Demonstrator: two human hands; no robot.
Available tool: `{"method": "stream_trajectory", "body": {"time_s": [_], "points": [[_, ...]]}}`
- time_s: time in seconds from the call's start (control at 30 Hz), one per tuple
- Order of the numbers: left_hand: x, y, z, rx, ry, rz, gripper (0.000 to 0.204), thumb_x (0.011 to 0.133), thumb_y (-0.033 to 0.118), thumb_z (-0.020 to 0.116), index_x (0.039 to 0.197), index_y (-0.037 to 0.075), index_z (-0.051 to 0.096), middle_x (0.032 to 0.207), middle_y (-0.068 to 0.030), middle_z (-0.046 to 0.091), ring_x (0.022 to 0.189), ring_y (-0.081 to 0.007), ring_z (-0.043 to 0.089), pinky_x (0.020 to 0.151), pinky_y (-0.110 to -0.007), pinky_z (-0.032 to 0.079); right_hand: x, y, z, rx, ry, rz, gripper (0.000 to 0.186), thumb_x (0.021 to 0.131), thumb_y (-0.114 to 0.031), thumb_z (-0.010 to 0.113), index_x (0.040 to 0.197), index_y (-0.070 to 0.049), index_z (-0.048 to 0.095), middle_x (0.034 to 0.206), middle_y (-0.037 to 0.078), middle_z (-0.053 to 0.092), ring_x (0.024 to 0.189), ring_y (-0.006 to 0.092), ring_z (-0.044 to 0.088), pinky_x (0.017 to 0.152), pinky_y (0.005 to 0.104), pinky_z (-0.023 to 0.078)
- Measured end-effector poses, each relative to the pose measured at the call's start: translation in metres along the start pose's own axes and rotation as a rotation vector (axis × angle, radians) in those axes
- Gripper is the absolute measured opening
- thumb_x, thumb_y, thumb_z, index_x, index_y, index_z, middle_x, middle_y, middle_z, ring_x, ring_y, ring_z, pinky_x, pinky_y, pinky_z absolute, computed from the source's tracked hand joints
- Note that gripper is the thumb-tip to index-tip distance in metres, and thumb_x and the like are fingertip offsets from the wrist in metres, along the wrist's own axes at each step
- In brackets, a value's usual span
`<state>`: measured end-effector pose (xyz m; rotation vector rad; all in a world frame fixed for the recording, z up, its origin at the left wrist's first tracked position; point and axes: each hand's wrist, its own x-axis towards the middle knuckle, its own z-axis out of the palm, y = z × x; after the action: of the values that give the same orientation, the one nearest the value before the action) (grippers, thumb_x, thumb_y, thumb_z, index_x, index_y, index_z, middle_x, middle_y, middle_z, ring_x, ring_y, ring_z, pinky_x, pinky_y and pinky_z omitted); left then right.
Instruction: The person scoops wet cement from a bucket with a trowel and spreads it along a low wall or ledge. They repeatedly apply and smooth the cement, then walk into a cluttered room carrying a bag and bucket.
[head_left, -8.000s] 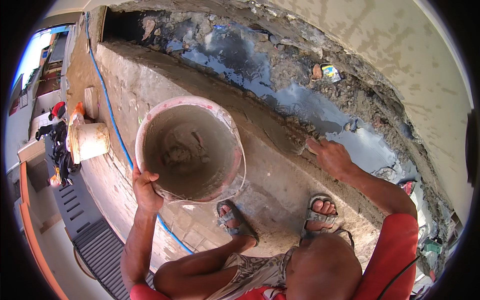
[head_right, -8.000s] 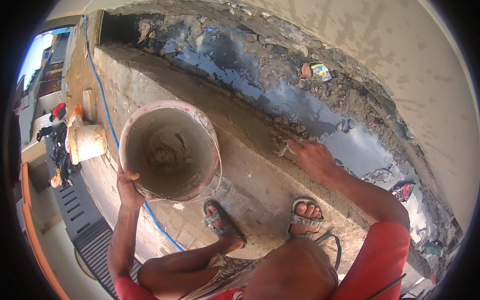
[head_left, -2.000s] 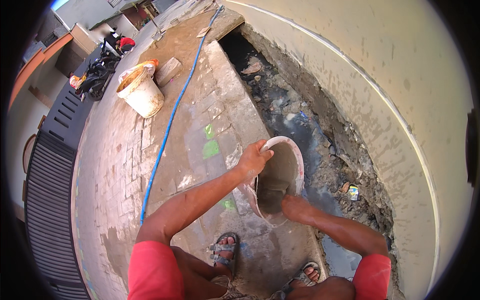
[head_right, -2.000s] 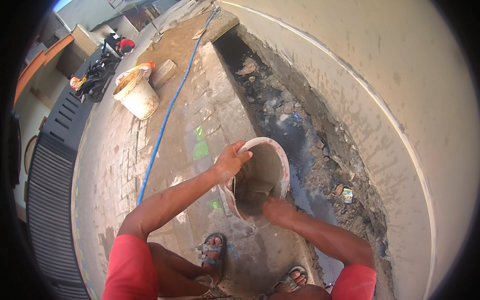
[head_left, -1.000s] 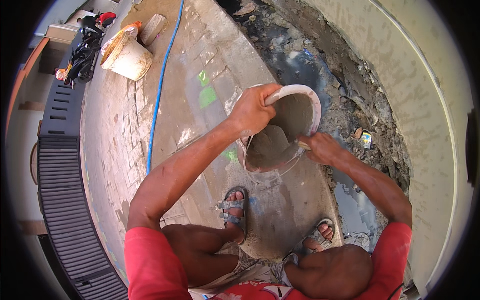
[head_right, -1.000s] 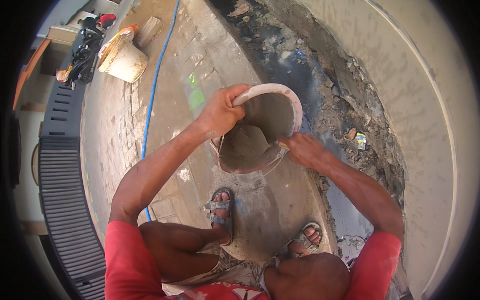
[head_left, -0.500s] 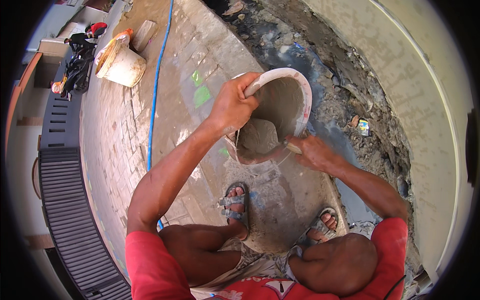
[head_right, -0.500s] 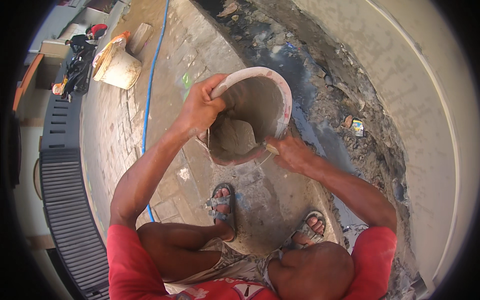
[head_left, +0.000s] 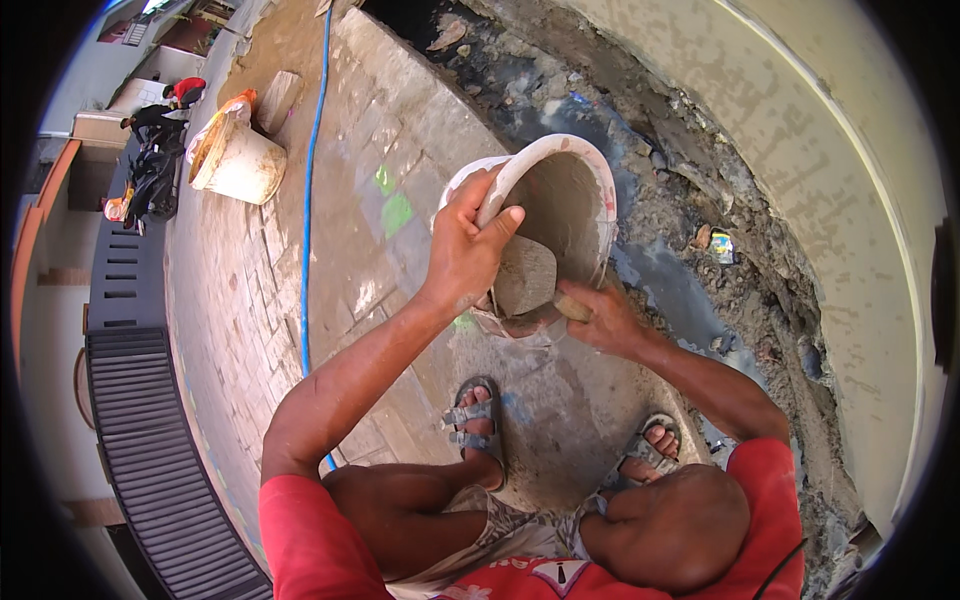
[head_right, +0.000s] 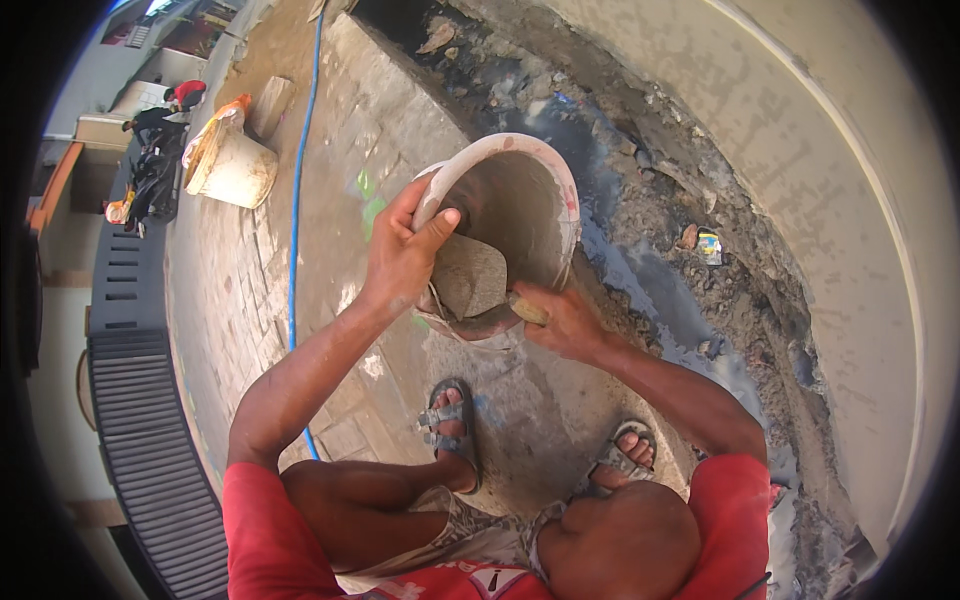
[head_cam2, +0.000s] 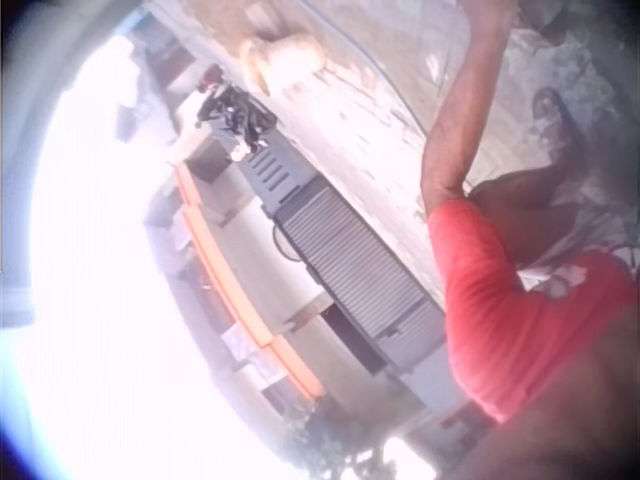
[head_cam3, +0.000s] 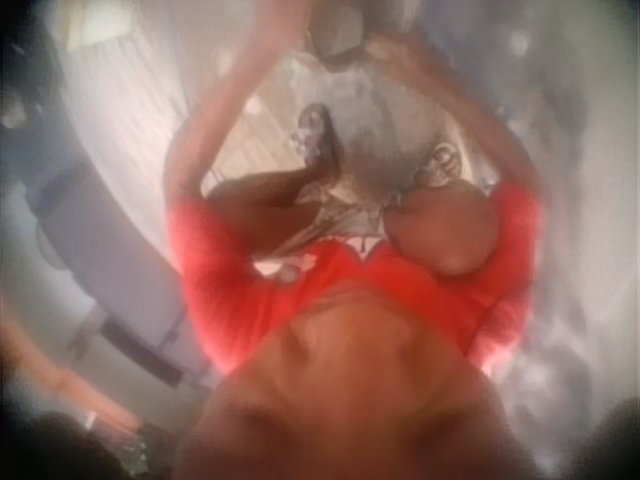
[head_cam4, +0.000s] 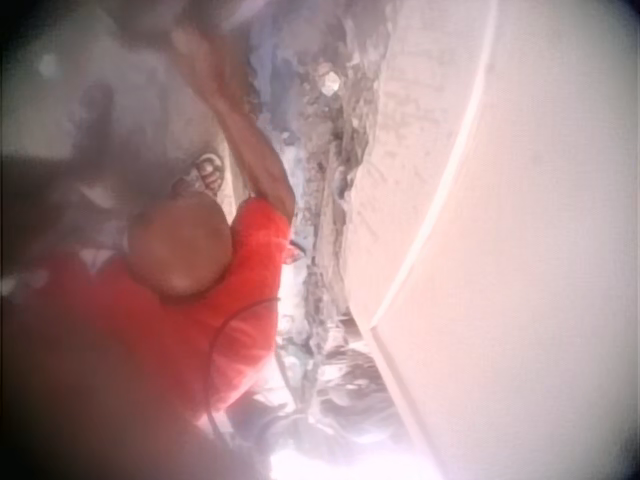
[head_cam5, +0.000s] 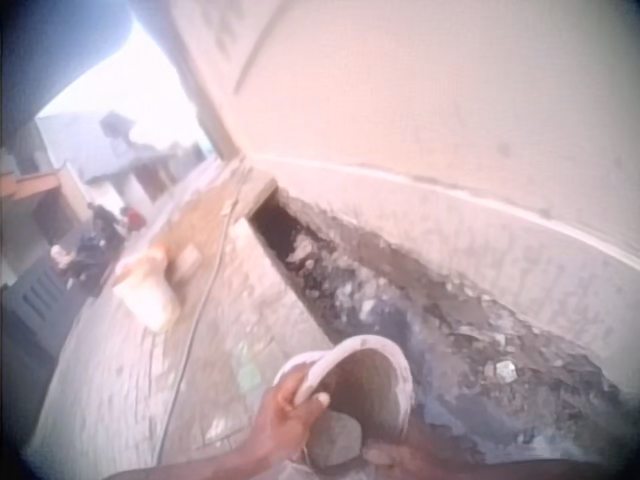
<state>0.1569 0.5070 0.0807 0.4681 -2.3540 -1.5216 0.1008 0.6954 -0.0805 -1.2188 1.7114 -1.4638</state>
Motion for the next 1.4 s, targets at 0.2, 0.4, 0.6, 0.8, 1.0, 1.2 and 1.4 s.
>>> {"method": "stream_trajectory", "body": {"time_s": [0.2, 0.4, 0.6, 0.8, 1.0, 1.2, 1.4], "points": [[-0.001, -0.012, -0.017, -0.172, 0.073, -0.084, 0.048, 0.095, 0.025, 0.061, 0.133, -0.001, 0.047, 0.115, -0.0036, 0.059, 0.102, -0.0103, 0.053, 0.090, -0.026, 0.042, -0.011, -0.008, -0.019, 0.042, 0.036, 0.084, 0.053, 0.074, -0.002, 0.060, 0.127, -0.001, 0.056, 0.091, 0.020, 0.067, 0.081, 0.0280, 0.068, 0.075, 0.0334, 0.051], [-0.005, -0.030, -0.032, -0.253, 0.153, -0.167, 0.047, 0.093, 0.026, 0.065, 0.128, 0.001, 0.048, 0.115, -0.0060, 0.060, 0.101, -0.0122, 0.056, 0.087, -0.028, 0.046, -0.035, -0.010, -0.068, 0.007, 0.123, 0.221, 0.056, 0.074, -0.003, 0.061, 0.129, -0.005, 0.055, 0.097, 0.019, 0.067, 0.080, 0.0271, 0.068, 0.073, 0.0352, 0.051], [-0.019, -0.039, -0.048, -0.232, 0.083, -0.308, 0.042, 0.092, 0.022, 0.065, 0.126, 0.004, 0.049, 0.116, -0.0079, 0.061, 0.104, -0.0159, 0.058, 0.092, -0.032, 0.047, -0.108, 0.034, -0.113, -0.101, 0.359, 0.204, 0.055, 0.072, -0.002, 0.063, 0.126, -0.006, 0.056, 0.102, 0.018, 0.067, 0.080, 0.0302, 0.067, 0.070, 0.0378, 0.052], [-0.033, -0.038, -0.043, -0.068, 0.044, -0.313, 0.043, 0.092, 0.021, 0.064, 0.128, 0.004, 0.048, 0.119, -0.0075, 0.058, 0.106, -0.0158, 0.056, 0.092, -0.032, 0.045, -0.200, 0.113, -0.127, -0.313, 0.386, 0.346, 0.049, 0.071, -0.006, 0.065, 0.120, -0.007, 0.059, 0.100, 0.017, 0.068, 0.080, 0.0322, 0.067, 0.071, 0.0396, 0.054], [-0.030, -0.034, -0.037, -0.003, 0.038, -0.321, 0.045, 0.092, 0.022, 0.064, 0.129, 0.003, 0.048, 0.122, -0.0083, 0.058, 0.109, -0.0177, 0.054, 0.096, -0.034, 0.042, -0.264, 0.179, -0.113, -0.355, 0.267, 0.570, 0.054, 0.071, -0.014, 0.066, 0.124, -0.008, 0.056, 0.108, 0.019, 0.066, 0.091, 0.0349, 0.066, 0.084, 0.0430, 0.054], [-0.023, -0.032, -0.034, -0.009, 0.061, -0.351, 0.048, 0.091, 0.022, 0.064, 0.132, 0.004, 0.046, 0.122, -0.0089, 0.057, 0.109, -0.0182, 0.055, 0.096, -0.034, 0.043, -0.273, 0.212, -0.106, -0.473, 0.106, 0.661, 0.056, 0.077, -0.014, 0.064, 0.131, -0.012, 0.051, 0.118, 0.015, 0.062, 0.100, 0.0329, 0.063, 0.088, 0.0430, 0.053], [-0.024, -0.029, -0.030, -0.027, 0.056, -0.349, 0.042, 0.091, 0.020, 0.064, 0.127, 0.004, 0.049, 0.119, -0.0075, 0.059, 0.109, -0.0175, 0.054, 0.096, -0.034, 0.043, -0.239, 0.198, -0.087, -0.645, -0.243, 0.693, 0.050, 0.090, -0.009, 0.053, 0.139, -0.015, 0.043, 0.118, 0.010, 0.057, 0.111, 0.0297, 0.056, 0.087, 0.0430, 0.052]]}}
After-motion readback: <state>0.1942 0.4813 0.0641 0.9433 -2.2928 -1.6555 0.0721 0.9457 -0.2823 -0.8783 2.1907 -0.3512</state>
